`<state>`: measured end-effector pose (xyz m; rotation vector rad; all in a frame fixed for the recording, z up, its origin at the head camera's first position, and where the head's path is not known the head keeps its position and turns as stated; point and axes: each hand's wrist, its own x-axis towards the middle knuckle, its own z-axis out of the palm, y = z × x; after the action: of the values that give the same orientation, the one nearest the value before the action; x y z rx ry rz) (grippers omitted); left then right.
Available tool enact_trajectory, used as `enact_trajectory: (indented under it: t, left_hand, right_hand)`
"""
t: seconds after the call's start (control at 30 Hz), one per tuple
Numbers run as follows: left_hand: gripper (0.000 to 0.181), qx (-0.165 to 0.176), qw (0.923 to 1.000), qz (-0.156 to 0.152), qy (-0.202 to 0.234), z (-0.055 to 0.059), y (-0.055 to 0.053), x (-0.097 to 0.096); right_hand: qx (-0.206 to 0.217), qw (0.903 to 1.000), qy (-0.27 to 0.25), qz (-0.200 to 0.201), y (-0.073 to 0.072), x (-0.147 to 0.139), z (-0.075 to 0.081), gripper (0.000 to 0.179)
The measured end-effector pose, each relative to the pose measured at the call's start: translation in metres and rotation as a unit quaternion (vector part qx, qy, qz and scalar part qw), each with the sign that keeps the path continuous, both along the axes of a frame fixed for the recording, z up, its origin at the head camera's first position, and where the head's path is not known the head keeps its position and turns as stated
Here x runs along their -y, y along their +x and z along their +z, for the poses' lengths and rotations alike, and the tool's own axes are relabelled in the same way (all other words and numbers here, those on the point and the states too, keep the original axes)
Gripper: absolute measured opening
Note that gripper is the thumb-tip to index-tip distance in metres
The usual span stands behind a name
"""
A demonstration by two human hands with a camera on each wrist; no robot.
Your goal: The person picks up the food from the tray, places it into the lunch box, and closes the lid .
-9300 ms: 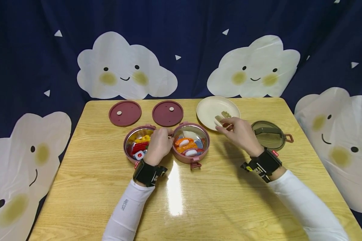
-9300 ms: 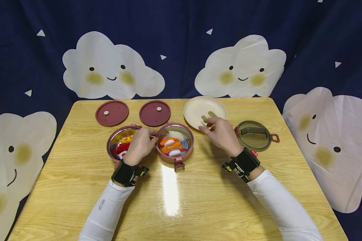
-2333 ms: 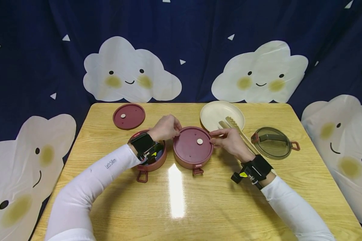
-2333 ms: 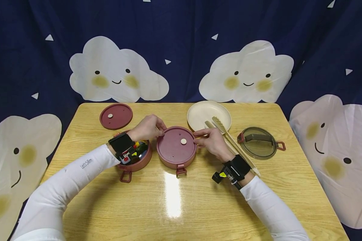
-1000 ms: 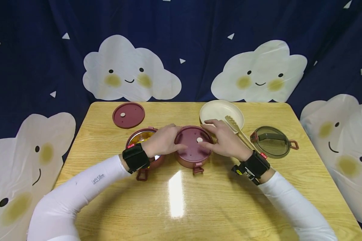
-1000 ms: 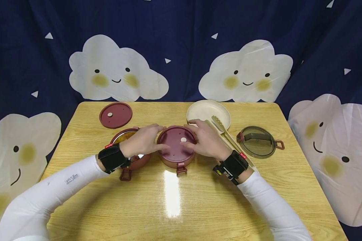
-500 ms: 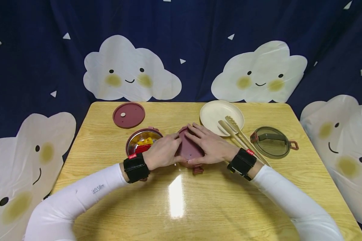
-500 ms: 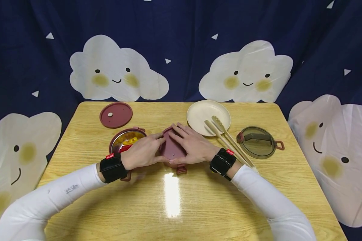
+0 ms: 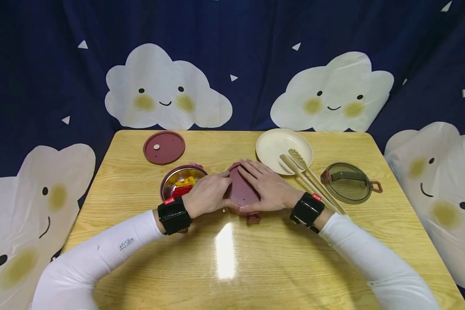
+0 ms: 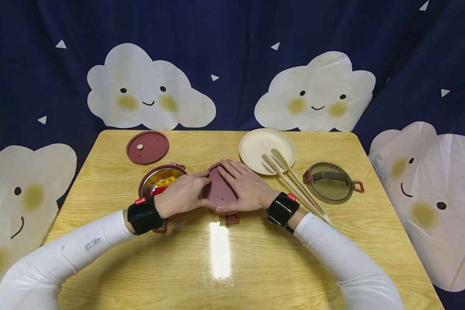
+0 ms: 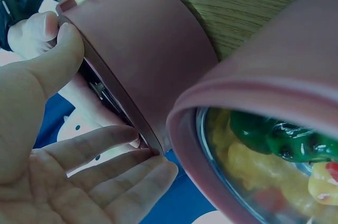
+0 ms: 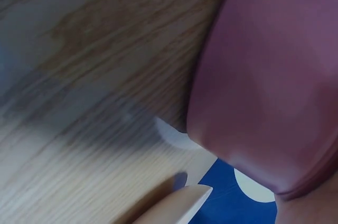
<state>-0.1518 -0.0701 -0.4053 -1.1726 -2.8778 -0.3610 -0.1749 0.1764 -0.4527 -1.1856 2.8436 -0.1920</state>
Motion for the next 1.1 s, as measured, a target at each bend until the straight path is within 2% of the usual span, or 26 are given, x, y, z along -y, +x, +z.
enact_trajectory:
  t: [0.3,0.77,1.1]
  left_hand:
    - [0.058,-0.004,1.0,-0.001,0.0,0.0017,0.0001,-0.0021]
    - [0.059,-0.013,0.9999,-0.002,0.006,0.0002,0.0013,-0.0031]
    - [0.053,0.022,0.9994,-0.003,0.027,-0.001,-0.0008,0.0032]
  right_hand:
    - [0.005,0.9999,-0.002,-0.014,0.0006,0.0013,0.0008,0.127]
    - [-0.008,0.9995,-0.024,-0.02,0.0008,-0.0017,-0.0068,0.125]
    - [-0.009,0.9998,-0.018,-0.009,0.0011,-0.0022,-0.0083,0.124]
